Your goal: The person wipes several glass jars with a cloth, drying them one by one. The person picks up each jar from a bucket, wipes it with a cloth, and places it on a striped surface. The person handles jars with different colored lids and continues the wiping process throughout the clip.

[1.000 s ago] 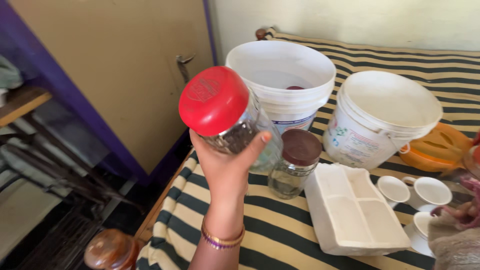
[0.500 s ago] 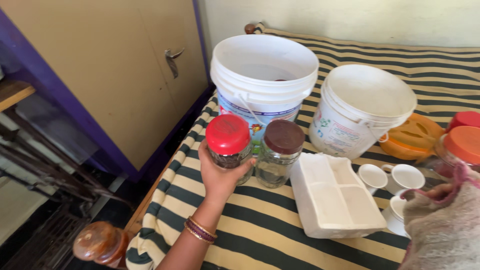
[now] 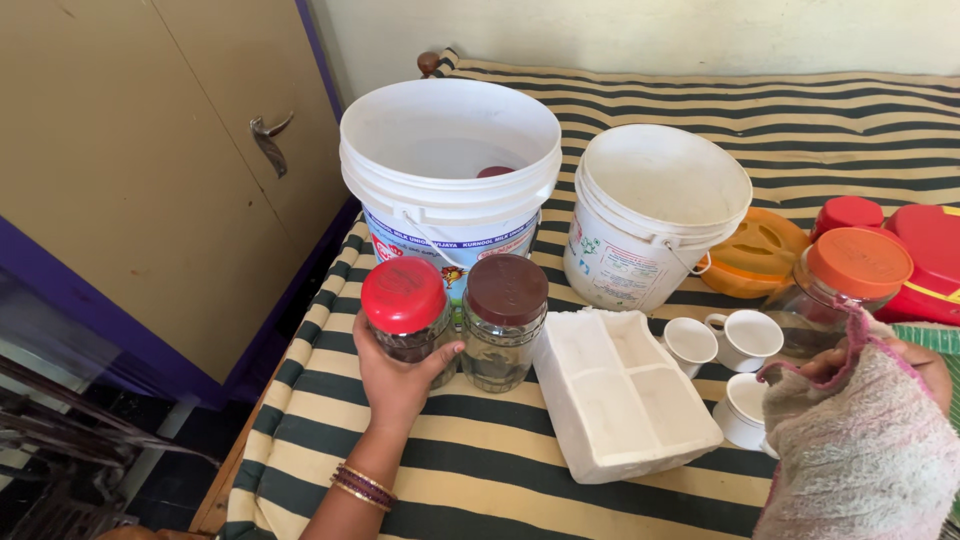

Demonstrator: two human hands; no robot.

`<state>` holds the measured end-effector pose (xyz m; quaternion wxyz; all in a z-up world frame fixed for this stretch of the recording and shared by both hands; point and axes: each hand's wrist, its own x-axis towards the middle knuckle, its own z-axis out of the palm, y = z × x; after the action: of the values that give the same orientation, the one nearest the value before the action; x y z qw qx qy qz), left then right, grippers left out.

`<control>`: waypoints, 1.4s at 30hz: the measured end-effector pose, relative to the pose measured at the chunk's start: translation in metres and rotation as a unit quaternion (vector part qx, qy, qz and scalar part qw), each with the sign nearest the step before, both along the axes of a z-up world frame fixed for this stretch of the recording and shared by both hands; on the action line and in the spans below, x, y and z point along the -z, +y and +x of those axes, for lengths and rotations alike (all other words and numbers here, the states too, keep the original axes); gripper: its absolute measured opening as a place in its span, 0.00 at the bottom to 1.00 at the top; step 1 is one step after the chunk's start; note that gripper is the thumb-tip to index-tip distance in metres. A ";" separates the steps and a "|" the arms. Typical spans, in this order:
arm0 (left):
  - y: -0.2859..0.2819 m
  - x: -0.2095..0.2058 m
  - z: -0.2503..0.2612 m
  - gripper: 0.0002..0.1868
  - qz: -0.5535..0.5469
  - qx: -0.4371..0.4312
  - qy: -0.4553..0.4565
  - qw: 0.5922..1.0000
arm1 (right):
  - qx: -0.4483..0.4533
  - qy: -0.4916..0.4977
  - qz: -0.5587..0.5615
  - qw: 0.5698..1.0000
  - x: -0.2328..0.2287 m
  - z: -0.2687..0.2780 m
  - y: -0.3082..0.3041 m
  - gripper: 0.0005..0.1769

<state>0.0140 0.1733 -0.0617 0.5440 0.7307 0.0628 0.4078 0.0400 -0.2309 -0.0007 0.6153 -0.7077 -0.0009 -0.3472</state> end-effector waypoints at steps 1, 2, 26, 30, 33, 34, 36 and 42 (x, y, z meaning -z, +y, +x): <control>0.001 0.001 0.002 0.60 0.005 0.004 0.000 1.000 | 0.000 0.002 -0.004 1.000 -0.001 -0.001 0.001 0.21; 0.002 0.000 0.004 0.61 0.010 0.006 -0.003 1.000 | -0.001 0.002 -0.008 1.000 -0.002 0.000 0.003 0.21; 0.056 -0.073 0.015 0.31 0.221 -0.060 -0.238 0.944 | -0.177 -0.001 0.113 0.978 0.080 0.056 -0.013 0.10; 0.071 -0.185 0.067 0.20 0.344 0.043 -0.183 0.920 | -0.285 0.054 0.114 0.950 0.101 0.071 -0.043 0.17; 0.052 -0.242 0.122 0.25 0.354 0.181 0.049 0.916 | -0.208 0.134 0.128 0.960 0.122 0.088 -0.053 0.14; 0.044 -0.255 0.140 0.29 0.417 0.180 0.139 0.880 | -0.205 0.102 0.111 0.967 0.128 0.092 -0.058 0.14; 0.028 -0.263 0.168 0.37 0.524 0.172 0.312 0.774 | -0.197 0.039 0.074 0.977 0.135 0.101 -0.070 0.14; 0.007 -0.226 0.208 0.47 0.379 0.281 0.619 0.628 | -0.186 0.159 0.128 0.961 0.120 0.100 -0.091 0.21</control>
<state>0.2221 0.1808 0.1640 0.1406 0.9350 0.0165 -0.3250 0.1398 -0.3218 -0.1211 0.7469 -0.6563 0.0103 -0.1065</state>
